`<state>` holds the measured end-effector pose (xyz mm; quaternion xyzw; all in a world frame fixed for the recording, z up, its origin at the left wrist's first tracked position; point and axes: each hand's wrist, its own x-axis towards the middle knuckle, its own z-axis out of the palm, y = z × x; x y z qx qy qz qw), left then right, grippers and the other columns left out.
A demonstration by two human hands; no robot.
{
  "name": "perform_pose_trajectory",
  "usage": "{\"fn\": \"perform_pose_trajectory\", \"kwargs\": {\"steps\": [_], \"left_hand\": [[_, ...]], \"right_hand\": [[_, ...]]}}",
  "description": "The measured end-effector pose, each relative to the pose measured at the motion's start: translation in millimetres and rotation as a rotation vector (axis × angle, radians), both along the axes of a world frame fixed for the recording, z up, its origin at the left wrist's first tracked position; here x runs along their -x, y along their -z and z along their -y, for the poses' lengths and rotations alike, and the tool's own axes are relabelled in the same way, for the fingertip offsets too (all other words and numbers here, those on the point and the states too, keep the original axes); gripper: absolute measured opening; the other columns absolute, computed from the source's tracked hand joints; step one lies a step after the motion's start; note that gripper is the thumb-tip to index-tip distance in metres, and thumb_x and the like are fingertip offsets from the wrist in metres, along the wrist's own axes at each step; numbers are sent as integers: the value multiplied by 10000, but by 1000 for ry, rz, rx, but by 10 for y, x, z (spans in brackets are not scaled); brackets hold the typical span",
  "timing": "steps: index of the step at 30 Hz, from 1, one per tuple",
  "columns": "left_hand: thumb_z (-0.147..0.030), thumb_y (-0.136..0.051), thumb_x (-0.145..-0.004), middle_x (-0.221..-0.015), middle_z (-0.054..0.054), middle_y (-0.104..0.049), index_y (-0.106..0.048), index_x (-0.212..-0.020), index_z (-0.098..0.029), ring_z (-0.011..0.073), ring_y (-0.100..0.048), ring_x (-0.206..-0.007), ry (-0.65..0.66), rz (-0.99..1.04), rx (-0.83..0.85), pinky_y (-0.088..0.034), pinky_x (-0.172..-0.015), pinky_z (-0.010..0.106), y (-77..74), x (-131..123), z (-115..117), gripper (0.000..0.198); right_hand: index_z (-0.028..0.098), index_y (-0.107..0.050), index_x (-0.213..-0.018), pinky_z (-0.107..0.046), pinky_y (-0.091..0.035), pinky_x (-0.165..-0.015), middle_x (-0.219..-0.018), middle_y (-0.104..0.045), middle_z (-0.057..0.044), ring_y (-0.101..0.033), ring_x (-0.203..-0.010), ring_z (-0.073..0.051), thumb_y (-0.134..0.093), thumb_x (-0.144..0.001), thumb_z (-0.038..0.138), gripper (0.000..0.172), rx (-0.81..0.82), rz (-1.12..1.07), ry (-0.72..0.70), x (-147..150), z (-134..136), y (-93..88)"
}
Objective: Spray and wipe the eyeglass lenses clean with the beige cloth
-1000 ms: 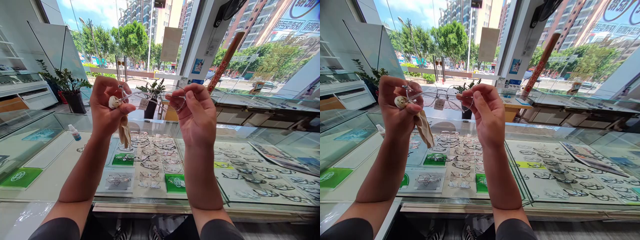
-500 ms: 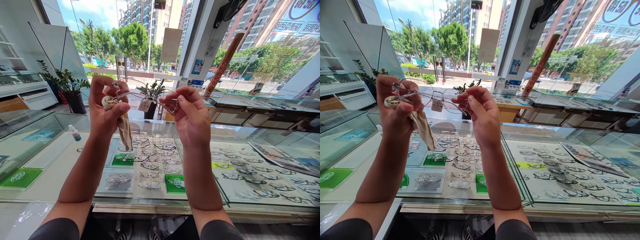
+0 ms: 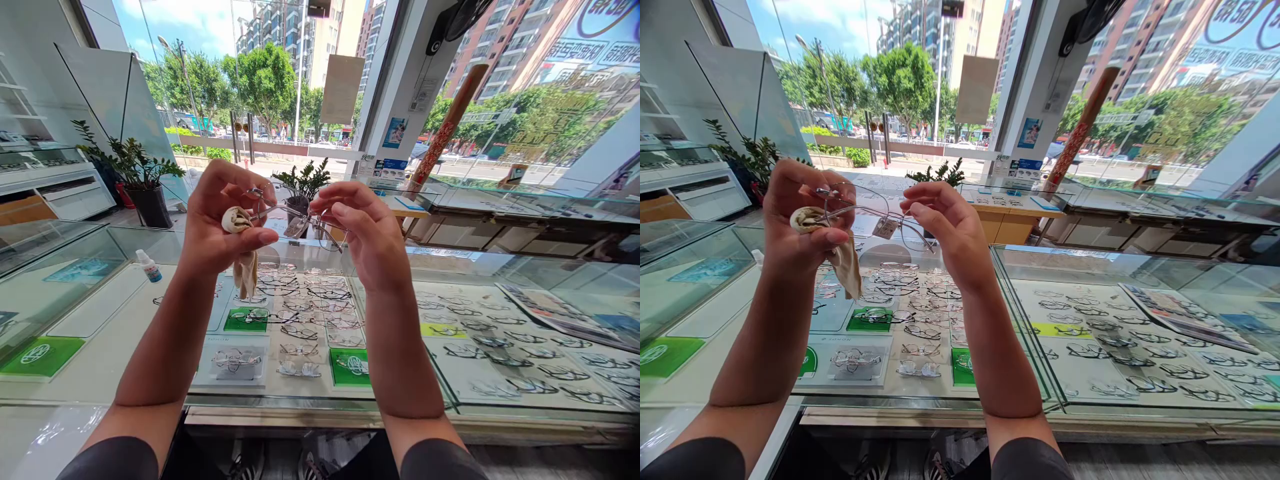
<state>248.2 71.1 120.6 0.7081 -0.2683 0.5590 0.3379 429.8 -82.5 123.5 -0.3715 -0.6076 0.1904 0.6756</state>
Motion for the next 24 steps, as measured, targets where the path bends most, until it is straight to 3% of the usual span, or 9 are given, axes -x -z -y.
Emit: {"fn": "perform_pose_trajectory", "kwargs": {"steps": [7,17,24], "left_hand": [[-185,-1048,-707,-1035,26,-714,-660,-1130,-203,39,-545,-625,69,-99,-47,-441,-499,158,1,21,68,575],[-262,-1021,-766,-1004,3,-667,-637,-1143,-220,36,-531,-642,70,-139,-35,-465,-535,132,9,33,54,540],[-286,-1047,-710,-964,-4,-651,-655,-1102,-253,68,-569,-648,73,-99,63,-461,-513,172,59,-30,70,556]], "right_hand": [[229,-791,-907,-364,-550,-857,-937,-757,-18,-659,-909,-168,-779,-969,364,149,75,184,-139,-50,22,-26],[208,-780,-994,-376,-557,-981,-1065,-811,-45,-708,-1001,-171,-791,-1010,394,186,181,128,-394,-49,-53,18],[229,-766,-1022,-368,-550,-989,-1066,-794,-32,-688,-1010,-170,-793,-1007,450,224,169,112,-428,-48,-124,65]]}}
